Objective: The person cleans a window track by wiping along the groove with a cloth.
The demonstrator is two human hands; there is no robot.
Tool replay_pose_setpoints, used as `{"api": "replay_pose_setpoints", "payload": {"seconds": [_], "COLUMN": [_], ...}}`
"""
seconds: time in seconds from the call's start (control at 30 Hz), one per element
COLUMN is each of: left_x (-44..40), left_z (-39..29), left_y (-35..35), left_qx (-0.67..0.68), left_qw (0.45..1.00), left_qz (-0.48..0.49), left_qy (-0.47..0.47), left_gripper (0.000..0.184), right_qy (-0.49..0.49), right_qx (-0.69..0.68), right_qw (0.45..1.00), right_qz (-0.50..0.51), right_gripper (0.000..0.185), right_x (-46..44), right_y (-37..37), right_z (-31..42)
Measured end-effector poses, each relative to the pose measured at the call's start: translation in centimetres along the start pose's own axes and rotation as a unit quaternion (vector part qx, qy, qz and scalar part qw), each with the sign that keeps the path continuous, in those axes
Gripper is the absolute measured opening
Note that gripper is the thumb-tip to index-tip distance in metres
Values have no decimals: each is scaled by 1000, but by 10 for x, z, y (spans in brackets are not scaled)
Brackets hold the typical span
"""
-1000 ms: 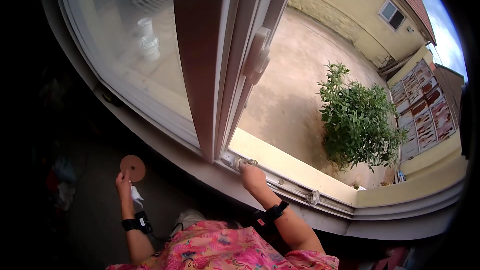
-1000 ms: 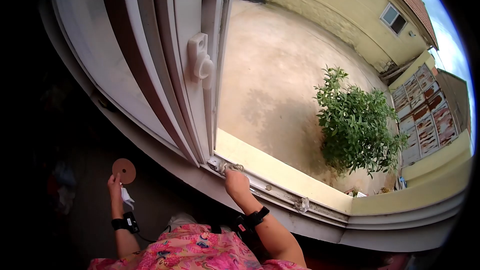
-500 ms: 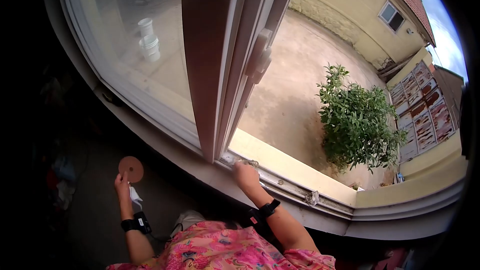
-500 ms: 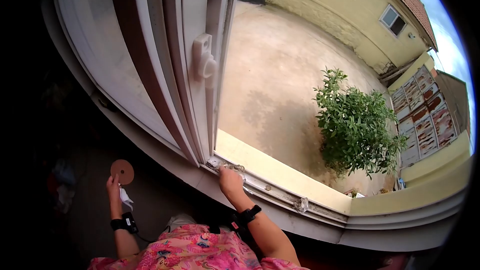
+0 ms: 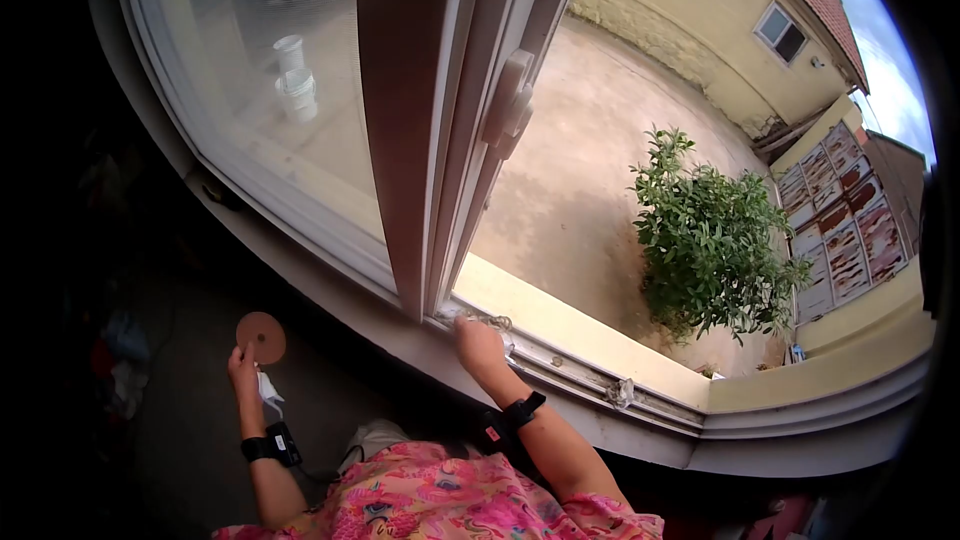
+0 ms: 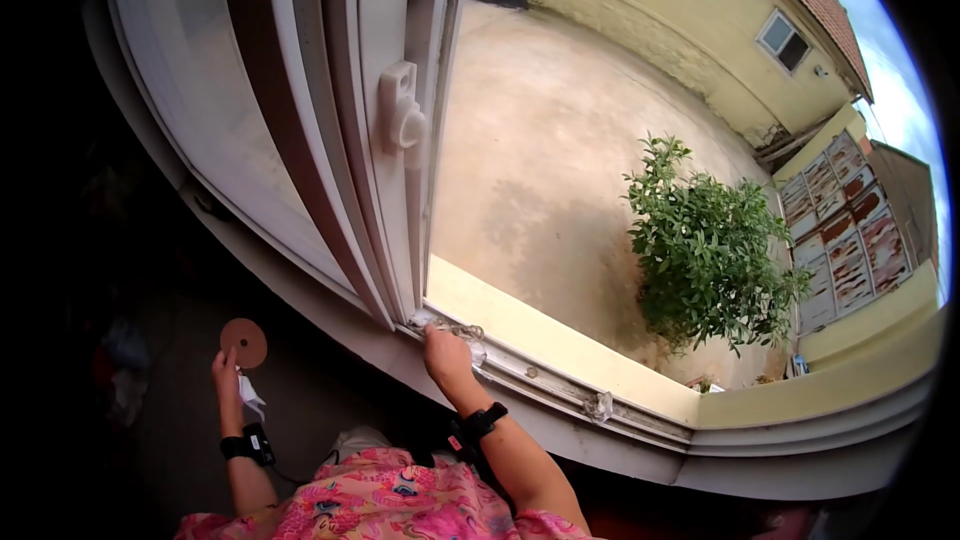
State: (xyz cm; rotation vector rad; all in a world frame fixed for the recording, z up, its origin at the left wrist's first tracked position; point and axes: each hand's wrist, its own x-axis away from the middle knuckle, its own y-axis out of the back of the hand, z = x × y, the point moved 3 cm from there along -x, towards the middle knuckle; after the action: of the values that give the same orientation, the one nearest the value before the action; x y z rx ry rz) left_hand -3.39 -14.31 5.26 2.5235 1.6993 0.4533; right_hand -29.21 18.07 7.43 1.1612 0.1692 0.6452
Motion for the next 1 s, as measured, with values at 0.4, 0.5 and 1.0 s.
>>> {"api": "replay_pose_setpoints", "payload": {"seconds": [0.4, 0.5, 1.0], "left_x": [-10, -3, -2], "left_z": [28, 7, -2], "left_y": [16, 1, -7], "left_qx": [-30, -2, 1], "left_qw": [999, 999, 1000], "left_qz": [-5, -20, 7], "left_qy": [37, 30, 27], "left_gripper": [19, 19, 19], "right_qy": [-12, 23, -6], "right_qx": [37, 3, 5], "right_qw": [999, 999, 1000], "right_qz": [-3, -22, 18], "right_gripper": [14, 15, 19], "right_x": [10, -7, -4], "right_y": [4, -2, 0], "right_z": [-15, 0, 1]}}
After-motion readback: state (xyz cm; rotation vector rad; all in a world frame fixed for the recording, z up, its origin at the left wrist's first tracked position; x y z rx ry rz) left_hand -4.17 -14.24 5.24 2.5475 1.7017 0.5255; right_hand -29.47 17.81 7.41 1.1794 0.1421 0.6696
